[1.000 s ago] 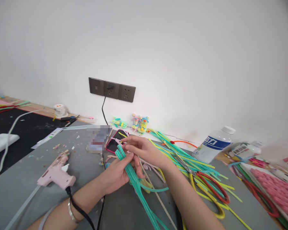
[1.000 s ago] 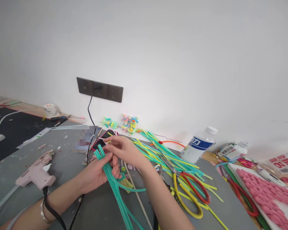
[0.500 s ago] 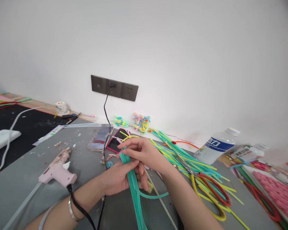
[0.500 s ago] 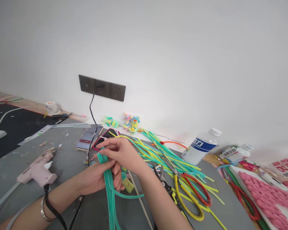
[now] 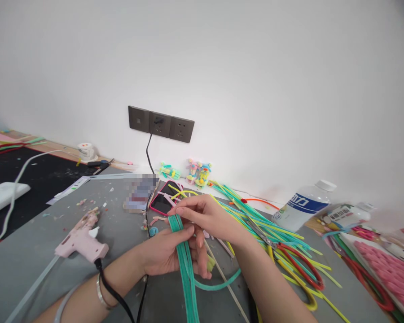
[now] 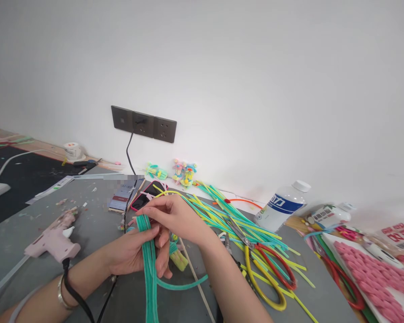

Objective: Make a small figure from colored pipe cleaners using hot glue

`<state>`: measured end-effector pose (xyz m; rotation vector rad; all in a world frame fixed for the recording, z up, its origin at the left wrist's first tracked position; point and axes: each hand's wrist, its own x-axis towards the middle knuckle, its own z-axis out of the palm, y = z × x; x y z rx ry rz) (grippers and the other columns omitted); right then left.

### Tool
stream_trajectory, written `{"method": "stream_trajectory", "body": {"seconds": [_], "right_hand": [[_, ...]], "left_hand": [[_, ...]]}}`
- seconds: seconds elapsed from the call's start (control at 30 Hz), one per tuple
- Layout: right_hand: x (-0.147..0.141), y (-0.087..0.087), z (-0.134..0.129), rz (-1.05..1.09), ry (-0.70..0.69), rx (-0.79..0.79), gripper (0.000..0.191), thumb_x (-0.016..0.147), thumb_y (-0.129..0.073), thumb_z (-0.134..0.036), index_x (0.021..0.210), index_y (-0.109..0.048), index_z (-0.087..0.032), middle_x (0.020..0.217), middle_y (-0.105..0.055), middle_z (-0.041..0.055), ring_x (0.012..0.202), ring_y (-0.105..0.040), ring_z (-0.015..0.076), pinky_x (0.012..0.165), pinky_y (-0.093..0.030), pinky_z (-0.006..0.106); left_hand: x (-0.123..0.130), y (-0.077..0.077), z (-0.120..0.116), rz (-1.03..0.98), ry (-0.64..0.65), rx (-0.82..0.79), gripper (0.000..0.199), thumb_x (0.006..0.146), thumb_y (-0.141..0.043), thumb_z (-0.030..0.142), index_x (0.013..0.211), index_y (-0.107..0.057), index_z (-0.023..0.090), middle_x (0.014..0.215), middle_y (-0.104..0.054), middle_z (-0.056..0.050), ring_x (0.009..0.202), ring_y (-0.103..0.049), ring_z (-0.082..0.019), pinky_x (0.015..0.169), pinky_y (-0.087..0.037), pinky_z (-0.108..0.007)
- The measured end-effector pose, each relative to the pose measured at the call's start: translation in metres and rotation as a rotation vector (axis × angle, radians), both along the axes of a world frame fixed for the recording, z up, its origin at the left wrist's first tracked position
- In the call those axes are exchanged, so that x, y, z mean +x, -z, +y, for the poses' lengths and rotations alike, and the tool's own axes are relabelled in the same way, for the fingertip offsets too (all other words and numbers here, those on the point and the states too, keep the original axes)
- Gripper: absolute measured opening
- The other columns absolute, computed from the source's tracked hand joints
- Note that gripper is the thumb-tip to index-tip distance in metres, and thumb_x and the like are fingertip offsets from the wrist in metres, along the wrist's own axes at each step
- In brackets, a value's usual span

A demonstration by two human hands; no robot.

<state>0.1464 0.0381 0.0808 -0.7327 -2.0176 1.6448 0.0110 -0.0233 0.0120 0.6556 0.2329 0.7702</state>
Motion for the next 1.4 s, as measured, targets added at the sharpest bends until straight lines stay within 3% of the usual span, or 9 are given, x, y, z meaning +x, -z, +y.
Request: {"method": "stream_trajectory", "body": {"seconds": [0.17,0.37,0.47,0.7,0.87,1.0,1.1,1.23,1.4], "right_hand": [[0.000,-0.001,0.000,-0.008,-0.001,-0.016,0.029,0.088,-0.063,-0.041,0.094,-0.077,-0.017,0.064,-0.067,-0.0001,0.054,-0.062,0.0102,0.051,-0.047,0.019],[0.000,0.004,0.001,0.031,0.003,-0.070,0.020,0.082,-0.070,-0.033,0.095,-0.075,-0.019,0.081,-0.075,0.0030,0.070,-0.070,0.0139,0.061,-0.053,0.021],[0.000,0.005,-0.001,-0.005,-0.022,-0.171,0.034,0.079,-0.073,-0.034,0.110,-0.070,-0.021,0.088,-0.077,0.0048,0.079,-0.073,0.0185,0.066,-0.056,0.025],[-0.002,0.006,-0.003,-0.046,-0.258,-0.312,0.046,0.084,-0.066,-0.050,0.117,-0.069,-0.018,0.123,-0.069,0.0093,0.112,-0.066,0.0236,0.094,-0.052,0.033],[0.001,-0.002,-0.001,-0.173,-0.443,-0.192,0.052,0.093,-0.050,-0.055,0.125,-0.066,-0.018,0.128,-0.067,0.0075,0.123,-0.058,0.0230,0.105,-0.043,0.030],[0.002,-0.003,-0.001,-0.140,-0.477,-0.161,0.047,0.096,-0.047,-0.050,0.125,-0.067,-0.019,0.130,-0.065,0.0059,0.122,-0.059,0.0207,0.106,-0.041,0.029],[0.000,0.000,-0.003,-0.069,-0.385,-0.163,0.044,0.095,-0.048,-0.050,0.114,-0.073,-0.020,0.121,-0.071,0.0054,0.107,-0.067,0.0189,0.098,-0.048,0.028],[0.001,-0.002,-0.004,0.048,-0.153,-0.185,0.047,0.095,-0.047,-0.053,0.103,-0.075,-0.016,0.096,-0.077,0.0068,0.068,-0.071,0.0144,0.071,-0.057,0.026],[0.018,-0.010,0.007,0.303,0.099,-0.189,0.037,0.095,-0.052,-0.047,0.095,-0.072,-0.015,0.100,-0.077,0.0110,0.094,-0.072,0.0212,0.086,-0.056,0.033]], "left_hand": [[0.000,0.000,-0.001,-0.002,0.006,0.003,0.035,0.093,-0.054,0.048,0.081,-0.059,0.015,0.067,-0.072,-0.006,0.063,-0.070,-0.017,0.077,-0.054,-0.034],[0.000,-0.003,0.000,0.012,0.011,-0.020,0.035,0.091,-0.057,0.047,0.077,-0.060,0.015,0.067,-0.073,-0.006,0.064,-0.071,-0.017,0.075,-0.056,-0.032],[0.001,-0.003,0.000,0.019,0.065,-0.013,0.036,0.090,-0.058,0.047,0.073,-0.059,0.015,0.067,-0.073,-0.007,0.062,-0.070,-0.017,0.073,-0.056,-0.031],[-0.002,-0.001,-0.002,-0.048,0.150,0.045,0.038,0.089,-0.060,0.046,0.067,-0.057,0.015,0.067,-0.074,-0.008,0.062,-0.071,-0.020,0.072,-0.057,-0.035],[-0.002,-0.005,-0.005,0.010,0.238,0.048,0.041,0.088,-0.061,0.048,0.064,-0.056,0.015,0.068,-0.074,-0.007,0.063,-0.070,-0.018,0.073,-0.055,-0.031],[-0.001,0.002,-0.003,-0.005,0.245,0.053,0.039,0.091,-0.057,0.047,0.068,-0.055,0.015,0.070,-0.074,-0.007,0.066,-0.070,-0.018,0.073,-0.055,-0.031],[-0.001,0.008,0.000,-0.029,0.193,0.079,0.038,0.094,-0.052,0.047,0.073,-0.054,0.015,0.066,-0.072,-0.006,0.061,-0.069,-0.017,0.070,-0.056,-0.032],[-0.001,0.005,0.002,-0.059,0.018,0.135,0.027,0.096,-0.052,0.038,0.082,-0.056,0.015,0.051,-0.060,0.001,0.045,-0.055,-0.011,0.062,-0.057,-0.031],[0.000,-0.004,0.002,-0.038,-0.064,0.166,0.023,0.096,-0.053,0.032,0.084,-0.059,0.013,0.048,-0.047,0.006,0.042,-0.044,-0.007,0.058,-0.056,-0.026]]}}
